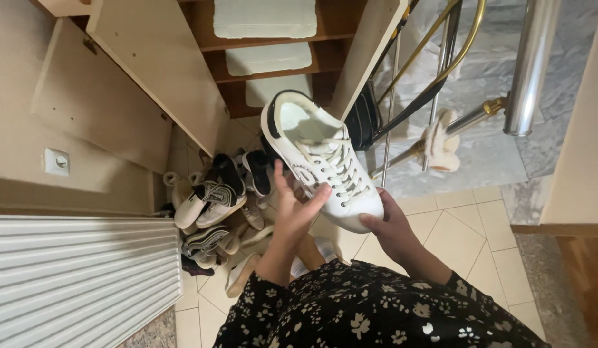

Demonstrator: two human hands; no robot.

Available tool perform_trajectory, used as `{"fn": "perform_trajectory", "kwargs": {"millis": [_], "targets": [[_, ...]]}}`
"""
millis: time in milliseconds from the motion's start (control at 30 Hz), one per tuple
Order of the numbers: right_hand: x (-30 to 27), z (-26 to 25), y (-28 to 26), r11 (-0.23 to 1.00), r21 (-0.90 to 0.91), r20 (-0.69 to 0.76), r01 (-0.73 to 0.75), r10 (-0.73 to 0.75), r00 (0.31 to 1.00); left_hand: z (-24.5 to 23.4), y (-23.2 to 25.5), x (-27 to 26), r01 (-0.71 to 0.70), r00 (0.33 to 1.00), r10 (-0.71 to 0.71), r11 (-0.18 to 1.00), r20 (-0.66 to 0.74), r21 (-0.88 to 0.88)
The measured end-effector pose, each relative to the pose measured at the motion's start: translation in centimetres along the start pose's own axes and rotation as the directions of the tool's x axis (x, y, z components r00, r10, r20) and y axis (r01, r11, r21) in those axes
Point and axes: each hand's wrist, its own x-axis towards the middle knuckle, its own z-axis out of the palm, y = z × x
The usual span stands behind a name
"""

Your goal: The person organizes shoes by picking them up from a pile on the floor and placing them onto the shelves of a cabinet.

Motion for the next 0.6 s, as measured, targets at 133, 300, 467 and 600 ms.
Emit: {"fn": "perform_trajectory", "kwargs": {"millis": [133,300,467,600], "targets": [[-0.6,2.4,-1.6,0.999,0.003,0.007,0.033,-0.033,0.999,-0.5,-1.9,0.3,-0.084,0.996,0.085,0.995,0.015,-0.059],[-1.4,4.3,-3.2,0.992,0.025,0.049,0.12,-0.121,0.991,-1.0,-1.3,1.0,-0.167,0.986,0.167,0.982,-0.014,-0.091],[-1.9,7.2,-6.7,0.958,-0.045,0.263,0.283,-0.262,0.929,-0.8,2.2,-0.4,-0.21,0.978,0.21,0.977,0.011,-0.042],[-1.9,7.4,-7.5,0.923,-0.078,0.394,0.376,-0.318,0.863,0.2,5.4,-1.4,-0.211,0.977,0.214,0.973,0.026,-0.097]]}}
